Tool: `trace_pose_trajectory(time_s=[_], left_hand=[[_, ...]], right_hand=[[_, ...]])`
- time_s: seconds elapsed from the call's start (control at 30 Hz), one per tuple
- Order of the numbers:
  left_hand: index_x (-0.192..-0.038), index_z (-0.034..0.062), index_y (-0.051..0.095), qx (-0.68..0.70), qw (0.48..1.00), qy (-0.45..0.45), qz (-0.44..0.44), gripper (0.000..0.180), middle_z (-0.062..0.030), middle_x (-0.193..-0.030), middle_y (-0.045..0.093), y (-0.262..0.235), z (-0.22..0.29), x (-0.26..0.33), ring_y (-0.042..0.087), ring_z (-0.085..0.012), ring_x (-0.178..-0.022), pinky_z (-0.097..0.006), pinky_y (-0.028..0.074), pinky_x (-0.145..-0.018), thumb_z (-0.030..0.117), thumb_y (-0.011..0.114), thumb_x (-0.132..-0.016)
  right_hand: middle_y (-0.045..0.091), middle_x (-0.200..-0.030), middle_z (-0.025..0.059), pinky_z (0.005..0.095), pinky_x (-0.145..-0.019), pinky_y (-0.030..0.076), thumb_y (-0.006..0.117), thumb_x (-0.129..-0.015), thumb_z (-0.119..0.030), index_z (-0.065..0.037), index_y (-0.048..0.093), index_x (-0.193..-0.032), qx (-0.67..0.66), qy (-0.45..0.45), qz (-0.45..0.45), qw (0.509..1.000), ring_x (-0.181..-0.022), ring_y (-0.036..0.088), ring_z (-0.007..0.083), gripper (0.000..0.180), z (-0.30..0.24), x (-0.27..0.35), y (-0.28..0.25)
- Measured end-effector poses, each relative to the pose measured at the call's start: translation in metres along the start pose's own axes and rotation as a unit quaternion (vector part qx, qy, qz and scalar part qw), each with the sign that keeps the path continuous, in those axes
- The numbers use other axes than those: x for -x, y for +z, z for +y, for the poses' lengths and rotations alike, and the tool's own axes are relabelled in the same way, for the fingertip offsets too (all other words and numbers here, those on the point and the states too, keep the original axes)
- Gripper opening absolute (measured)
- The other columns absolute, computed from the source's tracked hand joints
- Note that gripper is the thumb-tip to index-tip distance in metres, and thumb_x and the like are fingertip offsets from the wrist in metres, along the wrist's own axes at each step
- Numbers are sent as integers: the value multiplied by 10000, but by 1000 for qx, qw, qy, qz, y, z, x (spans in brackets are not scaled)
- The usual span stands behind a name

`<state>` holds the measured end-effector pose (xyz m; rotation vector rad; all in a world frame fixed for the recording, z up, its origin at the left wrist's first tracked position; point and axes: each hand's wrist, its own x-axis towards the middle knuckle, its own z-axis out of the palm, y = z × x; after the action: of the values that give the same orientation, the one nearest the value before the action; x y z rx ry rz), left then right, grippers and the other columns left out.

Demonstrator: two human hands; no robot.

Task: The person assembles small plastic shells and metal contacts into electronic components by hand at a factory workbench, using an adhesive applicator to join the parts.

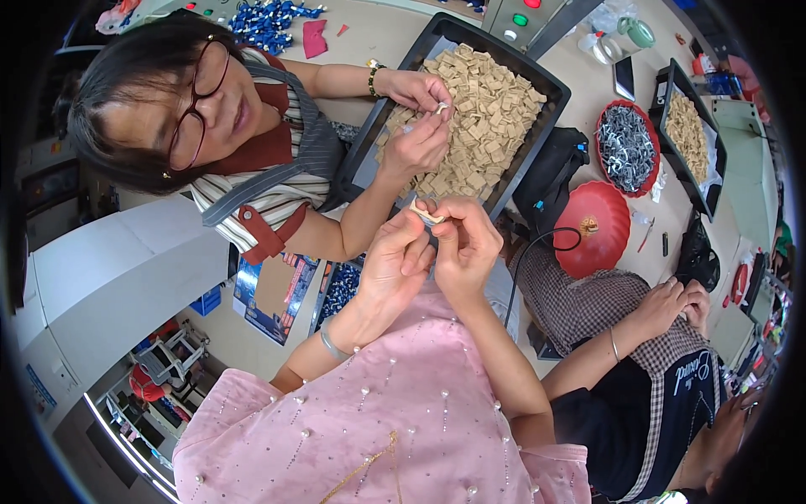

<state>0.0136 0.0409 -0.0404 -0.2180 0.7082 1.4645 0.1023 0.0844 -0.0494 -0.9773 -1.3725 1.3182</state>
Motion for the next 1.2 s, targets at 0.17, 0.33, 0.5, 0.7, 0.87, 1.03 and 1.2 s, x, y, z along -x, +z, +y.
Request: trace_pose_trajectory(time_s=[0.17,0.33,0.5,0.7,0.87,1.03,1.2], left_hand=[[-1020,47,591,-5,1000,-10,14,197,63,-640,515,4,0,-1,281,-10,-392,-175,242,-405,218,559,-927],[-1006,49,591,3,1000,-15,5,195,66,-639,512,1,-1,-3,277,-11,-392,-175,243,-405,224,558,-928],[-997,53,592,1,999,-23,35,196,77,-563,451,8,0,-3,270,-15,-387,-180,237,-403,233,557,-929],[-965,59,594,-5,998,-21,58,200,80,-513,402,14,-1,-5,262,-21,-381,-187,230,-399,252,552,-932],[-940,63,600,-17,997,-17,77,208,80,-499,392,21,-3,-4,260,-19,-379,-183,218,-393,263,545,-936],[-946,56,610,-12,998,-2,57,196,81,-512,404,21,-5,-3,255,-10,-384,-176,209,-389,239,539,-942],[-961,49,609,-12,997,-6,74,188,81,-532,419,23,-8,-4,252,-5,-390,-175,203,-388,222,539,-942]], right_hand=[[524,-862,58,236,-734,425,619,-879,-119,20,521,-849,-2,-4,16,1000,-789,508,122,172,2,0,1],[523,-857,60,236,-731,424,622,-877,-128,18,519,-849,-2,7,21,1000,-782,507,127,181,4,0,0],[523,-852,63,243,-734,428,619,-879,-133,18,516,-852,4,-6,25,1000,-782,507,128,184,5,0,0],[522,-860,68,252,-742,435,603,-892,-141,18,514,-872,-1,-9,49,999,-786,511,130,182,8,1,5],[513,-860,65,245,-733,428,602,-894,-150,14,508,-867,2,-19,70,997,-779,501,124,191,9,3,6],[505,-855,59,234,-713,419,604,-893,-153,10,503,-862,-2,-21,86,996,-767,486,116,194,6,2,9],[500,-852,55,230,-705,421,596,-898,-143,8,501,-864,-12,-9,92,996,-757,486,109,182,6,4,7]])
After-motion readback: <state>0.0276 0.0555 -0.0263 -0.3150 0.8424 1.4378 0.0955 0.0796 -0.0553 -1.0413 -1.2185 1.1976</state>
